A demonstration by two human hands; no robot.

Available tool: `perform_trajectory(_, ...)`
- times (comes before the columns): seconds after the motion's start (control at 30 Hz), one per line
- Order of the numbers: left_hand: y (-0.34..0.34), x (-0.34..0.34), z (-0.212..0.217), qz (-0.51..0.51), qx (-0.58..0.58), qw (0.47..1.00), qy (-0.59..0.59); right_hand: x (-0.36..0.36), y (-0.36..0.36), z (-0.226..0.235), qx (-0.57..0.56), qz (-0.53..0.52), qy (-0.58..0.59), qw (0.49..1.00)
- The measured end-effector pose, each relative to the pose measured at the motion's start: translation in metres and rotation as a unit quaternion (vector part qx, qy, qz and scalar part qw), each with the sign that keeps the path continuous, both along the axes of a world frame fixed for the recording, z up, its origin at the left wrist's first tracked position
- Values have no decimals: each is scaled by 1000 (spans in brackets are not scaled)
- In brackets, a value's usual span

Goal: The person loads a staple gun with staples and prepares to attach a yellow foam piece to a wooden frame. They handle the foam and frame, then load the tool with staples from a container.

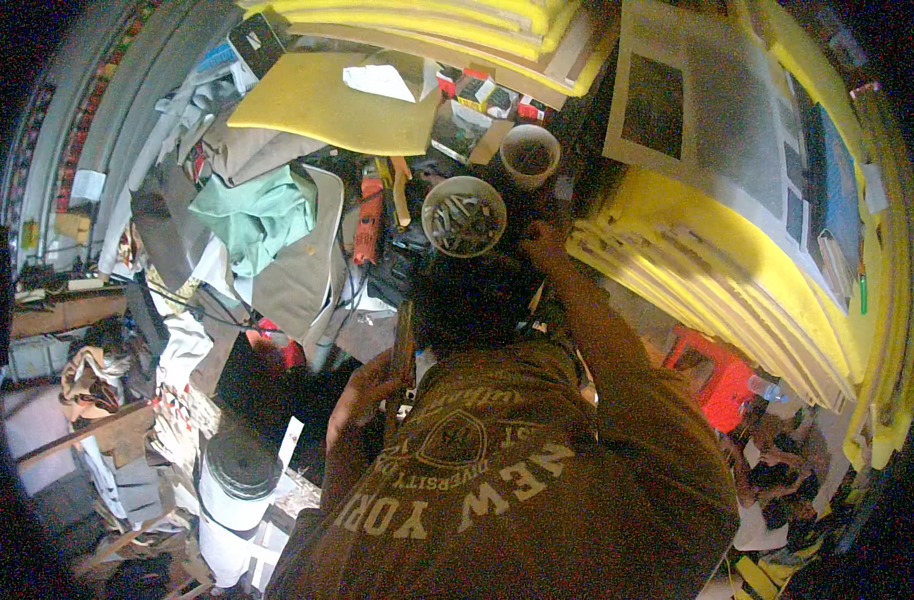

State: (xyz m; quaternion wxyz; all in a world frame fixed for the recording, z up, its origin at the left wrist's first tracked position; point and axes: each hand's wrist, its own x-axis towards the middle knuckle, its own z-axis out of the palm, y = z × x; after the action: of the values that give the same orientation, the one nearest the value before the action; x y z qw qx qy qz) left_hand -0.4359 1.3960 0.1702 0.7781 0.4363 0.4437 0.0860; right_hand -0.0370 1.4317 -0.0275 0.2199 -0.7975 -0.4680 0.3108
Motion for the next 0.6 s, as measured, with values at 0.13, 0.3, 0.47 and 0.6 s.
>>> perform_trajectory(0.13,13,13,14,-21,37,999,22,-1,-9,51,114,-118,249,954)
perform_trajectory(0.3,27,25,21,-27,135,991,6,-45,-15,156,199,-87,353,910)
perform_trajectory(0.47,36,47,28,-34,254,965,-55,-109,-6,235,242,-10,402,883)
perform_trajectory(0.6,44,67,52,-37,298,951,-73,-135,5,247,294,58,279,913)
